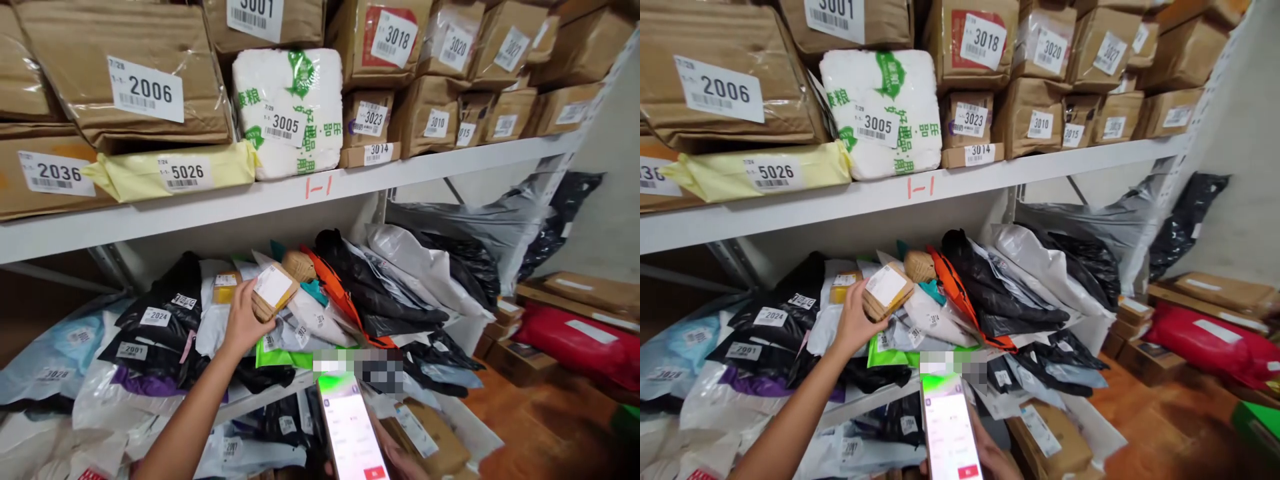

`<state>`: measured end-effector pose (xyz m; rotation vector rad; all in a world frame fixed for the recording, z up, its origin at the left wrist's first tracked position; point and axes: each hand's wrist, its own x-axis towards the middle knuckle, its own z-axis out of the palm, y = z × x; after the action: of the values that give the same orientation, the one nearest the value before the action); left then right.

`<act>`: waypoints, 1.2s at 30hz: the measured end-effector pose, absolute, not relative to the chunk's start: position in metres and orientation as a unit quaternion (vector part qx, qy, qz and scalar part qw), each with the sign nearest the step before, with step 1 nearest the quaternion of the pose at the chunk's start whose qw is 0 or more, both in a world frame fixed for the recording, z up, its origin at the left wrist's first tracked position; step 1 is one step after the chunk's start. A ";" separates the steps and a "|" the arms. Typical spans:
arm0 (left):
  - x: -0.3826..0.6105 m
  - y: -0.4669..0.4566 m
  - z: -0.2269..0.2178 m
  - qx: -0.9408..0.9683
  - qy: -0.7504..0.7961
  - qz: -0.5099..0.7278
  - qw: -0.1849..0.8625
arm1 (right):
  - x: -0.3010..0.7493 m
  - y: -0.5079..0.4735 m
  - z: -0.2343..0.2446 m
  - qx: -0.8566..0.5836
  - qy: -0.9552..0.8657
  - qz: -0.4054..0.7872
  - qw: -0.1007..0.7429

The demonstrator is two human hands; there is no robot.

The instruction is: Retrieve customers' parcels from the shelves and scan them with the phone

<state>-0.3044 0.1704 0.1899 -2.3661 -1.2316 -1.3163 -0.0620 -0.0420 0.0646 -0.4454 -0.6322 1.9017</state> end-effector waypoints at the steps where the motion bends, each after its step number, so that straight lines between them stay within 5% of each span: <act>1: -0.307 0.170 0.186 -0.790 -0.407 -0.453 0.063 | -0.067 -0.038 0.072 -0.190 -0.274 0.791 0.513; 6: -0.325 0.171 0.172 -0.776 -0.374 -0.507 0.005 | -0.096 -0.016 0.104 -0.152 -0.333 0.775 0.515; 13: -0.342 0.168 0.179 -0.837 -0.265 -0.438 0.190 | -0.109 -0.022 0.138 -0.139 -0.360 0.759 0.524; 18: -0.342 0.158 0.175 -0.886 -0.289 -0.360 0.028 | -0.102 -0.038 0.148 -0.177 -0.341 0.751 0.537; 27: -0.357 0.175 0.178 -0.808 -0.322 -0.470 -0.152 | -0.129 -0.024 0.156 -0.183 -0.367 0.742 0.531; 36: -0.354 0.170 0.182 -0.793 -0.349 -0.464 -0.182 | -0.161 -0.011 0.178 -0.122 -0.405 0.747 0.512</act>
<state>-0.3536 0.1701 0.1820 -2.8308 -1.2447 -1.6566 -0.1609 -0.0110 0.1779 -0.2946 -0.9744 1.7972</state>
